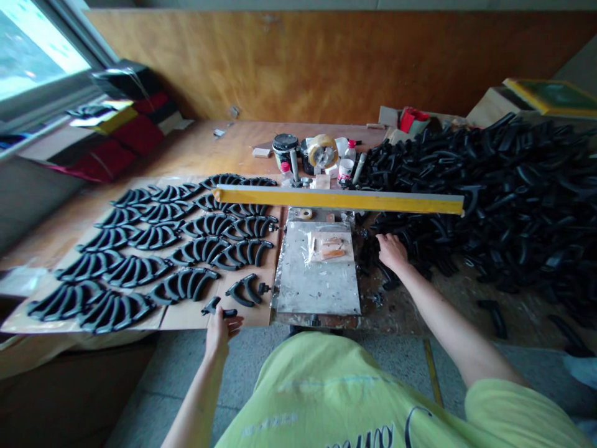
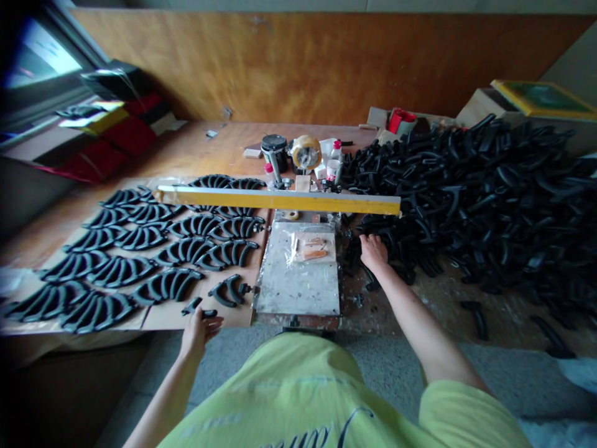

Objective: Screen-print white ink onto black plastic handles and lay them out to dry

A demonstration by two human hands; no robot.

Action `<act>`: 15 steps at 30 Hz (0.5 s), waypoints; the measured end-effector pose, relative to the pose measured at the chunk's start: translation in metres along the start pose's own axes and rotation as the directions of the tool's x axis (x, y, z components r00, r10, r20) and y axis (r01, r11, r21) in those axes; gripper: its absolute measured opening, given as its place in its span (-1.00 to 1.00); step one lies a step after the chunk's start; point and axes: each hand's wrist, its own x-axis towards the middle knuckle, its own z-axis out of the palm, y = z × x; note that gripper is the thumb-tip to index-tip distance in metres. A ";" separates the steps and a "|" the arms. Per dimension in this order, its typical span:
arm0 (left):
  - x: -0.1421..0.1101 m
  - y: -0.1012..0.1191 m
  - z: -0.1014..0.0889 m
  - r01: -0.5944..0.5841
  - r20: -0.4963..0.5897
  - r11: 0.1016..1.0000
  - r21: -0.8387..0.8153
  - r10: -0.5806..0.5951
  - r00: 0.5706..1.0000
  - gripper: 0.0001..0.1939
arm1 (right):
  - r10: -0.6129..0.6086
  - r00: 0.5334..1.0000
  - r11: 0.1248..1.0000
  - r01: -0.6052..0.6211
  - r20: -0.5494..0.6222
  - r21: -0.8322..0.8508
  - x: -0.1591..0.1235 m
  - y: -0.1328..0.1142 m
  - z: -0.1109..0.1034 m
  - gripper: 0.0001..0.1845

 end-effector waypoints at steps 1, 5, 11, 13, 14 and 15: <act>0.009 -0.008 -0.008 0.029 -0.016 0.997 0.066 -0.028 0.999 -0.51 | 0.030 0.998 0.998 -0.028 0.046 -0.053 0.002 0.011 0.003 -0.59; 0.029 -0.012 -0.007 -0.001 0.081 0.927 0.376 -0.032 0.996 -0.43 | 0.074 0.995 0.995 -0.069 0.060 -0.072 0.002 0.016 0.000 -0.74; 0.033 0.037 -0.002 -0.085 0.124 0.724 0.685 0.000 0.992 -0.44 | 0.082 0.976 0.898 0.016 -0.203 0.440 0.015 -0.008 -0.029 -0.71; 0.026 0.060 0.001 -0.196 0.181 0.684 0.702 0.095 0.979 -0.45 | -0.015 0.972 0.752 0.166 -0.235 0.638 0.018 -0.024 -0.029 -0.68; 0.020 0.073 0.006 -0.276 0.222 0.686 0.674 0.168 0.960 -0.45 | -0.092 0.964 0.679 0.244 -0.250 0.692 0.019 -0.034 -0.026 -0.66; 0.013 0.087 0.014 -0.357 0.262 0.695 0.624 0.244 0.934 -0.45 | -0.177 0.947 0.624 0.319 -0.269 0.714 0.018 -0.045 -0.022 -0.63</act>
